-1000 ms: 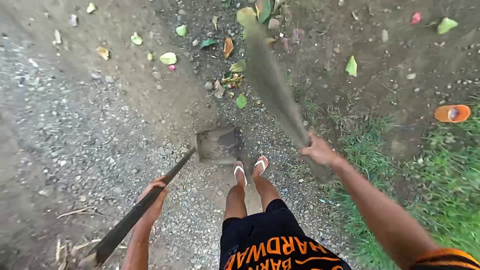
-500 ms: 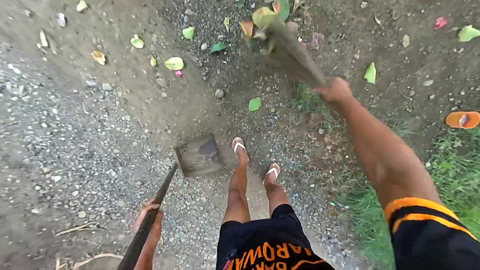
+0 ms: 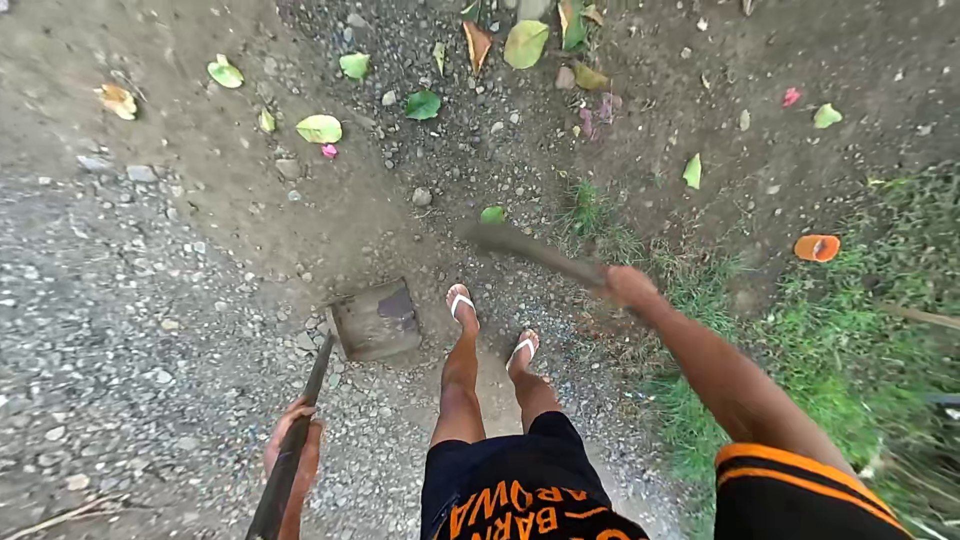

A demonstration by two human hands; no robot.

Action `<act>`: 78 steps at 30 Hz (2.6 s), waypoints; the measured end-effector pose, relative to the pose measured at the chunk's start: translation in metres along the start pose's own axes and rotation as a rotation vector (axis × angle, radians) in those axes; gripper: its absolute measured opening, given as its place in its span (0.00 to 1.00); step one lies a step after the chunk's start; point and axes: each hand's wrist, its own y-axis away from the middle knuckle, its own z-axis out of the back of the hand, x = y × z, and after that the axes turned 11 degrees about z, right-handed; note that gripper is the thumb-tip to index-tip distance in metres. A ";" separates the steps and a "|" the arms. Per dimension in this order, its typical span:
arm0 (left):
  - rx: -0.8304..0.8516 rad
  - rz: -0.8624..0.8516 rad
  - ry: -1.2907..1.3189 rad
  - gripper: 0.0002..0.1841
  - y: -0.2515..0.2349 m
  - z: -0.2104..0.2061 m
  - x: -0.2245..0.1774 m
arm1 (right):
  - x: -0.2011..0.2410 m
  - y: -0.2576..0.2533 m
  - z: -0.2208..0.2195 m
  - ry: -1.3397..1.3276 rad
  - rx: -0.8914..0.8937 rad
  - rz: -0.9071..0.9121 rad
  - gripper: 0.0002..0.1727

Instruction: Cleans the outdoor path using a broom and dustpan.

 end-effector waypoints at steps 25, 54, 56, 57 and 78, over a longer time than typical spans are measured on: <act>0.096 0.157 0.047 0.19 -0.037 -0.005 -0.053 | -0.072 0.035 0.241 -0.040 -0.553 -0.345 0.27; 0.104 0.246 0.041 0.18 -0.112 -0.015 -0.119 | -0.004 0.059 0.105 -0.055 0.273 -0.196 0.30; 0.128 0.232 0.032 0.17 -0.117 -0.011 -0.115 | 0.000 0.035 0.093 0.088 0.302 -0.228 0.27; 0.134 0.208 0.014 0.16 -0.121 -0.007 -0.110 | -0.003 0.029 0.096 0.080 0.242 -0.240 0.27; 0.066 0.192 0.010 0.18 -0.142 -0.014 -0.107 | 0.080 -0.147 0.307 -0.211 -0.077 0.295 0.29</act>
